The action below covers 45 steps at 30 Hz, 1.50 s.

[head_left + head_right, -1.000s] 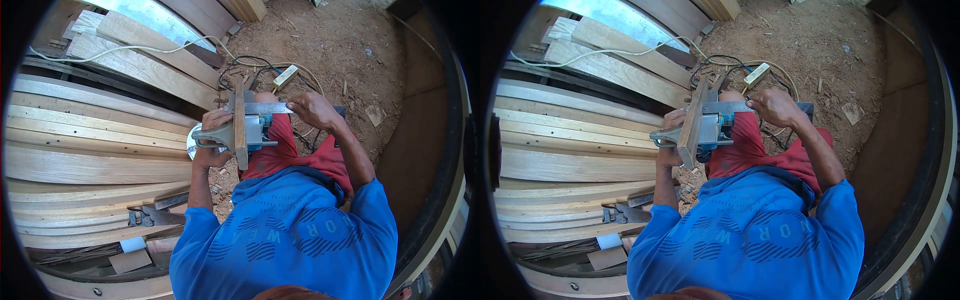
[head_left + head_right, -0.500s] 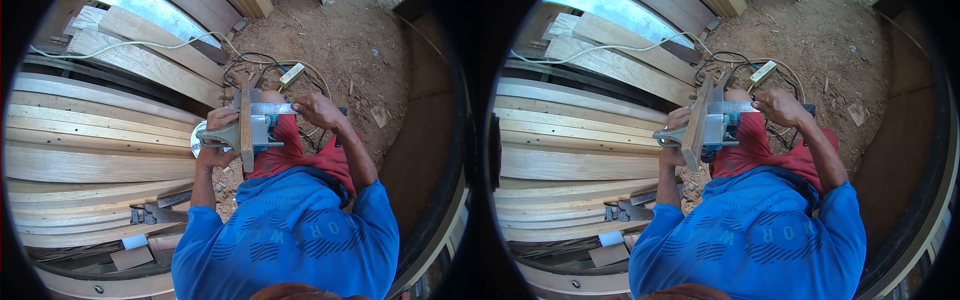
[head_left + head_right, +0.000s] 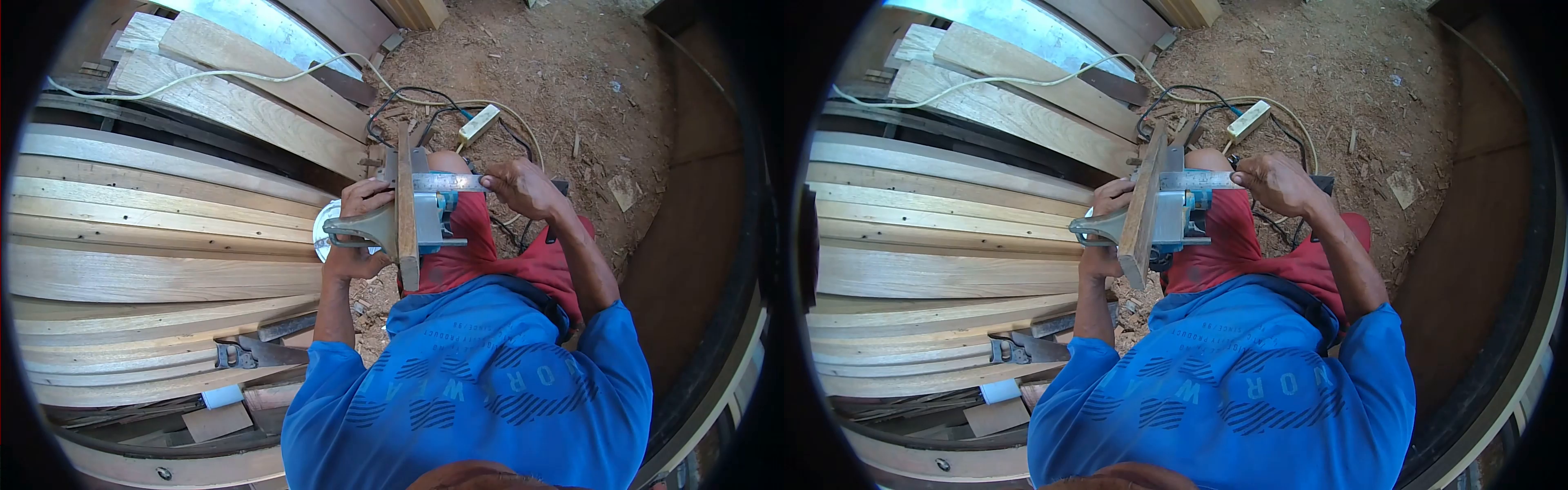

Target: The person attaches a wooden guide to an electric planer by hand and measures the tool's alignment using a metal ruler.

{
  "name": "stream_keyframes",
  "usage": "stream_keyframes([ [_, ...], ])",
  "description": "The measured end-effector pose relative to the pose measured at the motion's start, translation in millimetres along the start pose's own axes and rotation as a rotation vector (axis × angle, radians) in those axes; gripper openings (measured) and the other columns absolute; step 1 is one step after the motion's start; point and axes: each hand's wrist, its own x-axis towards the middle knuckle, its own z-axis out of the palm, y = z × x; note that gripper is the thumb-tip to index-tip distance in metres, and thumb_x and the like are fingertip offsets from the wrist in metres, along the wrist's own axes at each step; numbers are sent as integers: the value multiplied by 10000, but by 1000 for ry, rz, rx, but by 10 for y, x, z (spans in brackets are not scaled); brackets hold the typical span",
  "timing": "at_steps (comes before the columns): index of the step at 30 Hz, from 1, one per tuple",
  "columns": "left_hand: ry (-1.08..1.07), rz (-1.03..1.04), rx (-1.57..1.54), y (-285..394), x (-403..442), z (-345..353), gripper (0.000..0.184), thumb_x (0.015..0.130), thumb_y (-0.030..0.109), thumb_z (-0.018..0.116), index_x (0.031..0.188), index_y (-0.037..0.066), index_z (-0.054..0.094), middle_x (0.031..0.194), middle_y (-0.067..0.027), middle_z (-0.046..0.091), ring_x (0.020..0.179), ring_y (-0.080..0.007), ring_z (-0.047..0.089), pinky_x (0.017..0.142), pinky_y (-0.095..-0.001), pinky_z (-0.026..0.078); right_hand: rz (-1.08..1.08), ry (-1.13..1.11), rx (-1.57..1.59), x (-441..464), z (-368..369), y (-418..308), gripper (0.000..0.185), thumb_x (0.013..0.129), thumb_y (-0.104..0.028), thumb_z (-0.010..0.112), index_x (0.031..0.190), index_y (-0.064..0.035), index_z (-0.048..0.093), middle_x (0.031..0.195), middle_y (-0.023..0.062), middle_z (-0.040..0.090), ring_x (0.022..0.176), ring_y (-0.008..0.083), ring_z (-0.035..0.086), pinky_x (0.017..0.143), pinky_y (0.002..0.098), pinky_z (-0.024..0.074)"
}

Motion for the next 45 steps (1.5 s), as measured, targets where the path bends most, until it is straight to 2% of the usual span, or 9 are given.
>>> stream_keyframes([
  [2,-12,4,-3,-1,13,-7,885,752,677,782,1381,70,643,1392,-164,593,1353,-399,491,1148,-545,381,44,-63,34,14,-35,-6,394,1057,-352,599,910,11,647,772,236,626,779,435,641,723,528,459],
  [8,-20,21,-43,63,56,-20,866,749,669,789,1363,74,647,1384,-154,600,1336,-400,500,1133,-550,389,15,-82,87,16,-34,64,407,1061,-343,608,895,27,649,755,225,609,743,410,620,701,512,458],
  [11,-25,26,-36,96,82,-27,853,745,656,800,1352,77,649,1371,-152,609,1325,-402,506,1122,-550,397,-75,-20,92,-13,13,143,452,1084,-349,599,823,17,560,669,168,488,624,301,476,618,478,415],
  [20,-42,52,-21,139,125,1,826,725,606,834,1340,87,651,1338,-147,622,1303,-394,522,1110,-540,411,-91,28,66,-116,5,158,379,1068,-289,608,833,7,574,683,191,524,652,376,536,631,497,420],
  [23,-46,62,-20,132,143,11,827,713,595,845,1339,90,651,1337,-142,625,1301,-392,526,1111,-535,414,-39,41,77,-149,28,157,350,1058,-271,614,842,3,590,687,197,531,662,384,553,634,502,420],
  [34,-43,58,-58,147,174,51,782,670,478,880,1311,92,649,1302,-129,630,1272,-382,538,1117,-517,417,-30,26,112,-197,34,179,352,1062,-290,609,884,12,642,685,186,576,647,347,597,626,477,447],
  [37,-39,52,-71,134,161,53,800,636,417,894,1315,70,652,1324,-157,628,1310,-393,535,1128,-529,409,-11,15,112,-202,25,181,365,1068,-299,606,885,15,641,680,185,574,633,345,584,621,477,447],
  [40,-42,54,-67,173,186,42,775,671,449,872,1319,89,646,1303,-135,627,1286,-386,533,1119,-521,416,-28,2,108,-182,8,179,375,1071,-309,606,879,12,638,677,185,569,628,349,572,618,481,445],
  [45,-58,53,-53,148,163,34,777,661,422,865,1328,92,640,1314,-131,622,1296,-389,528,1124,-524,414,-44,9,89,-187,-14,160,385,1068,-327,608,870,2,632,674,191,562,637,369,579,618,491,439],
])
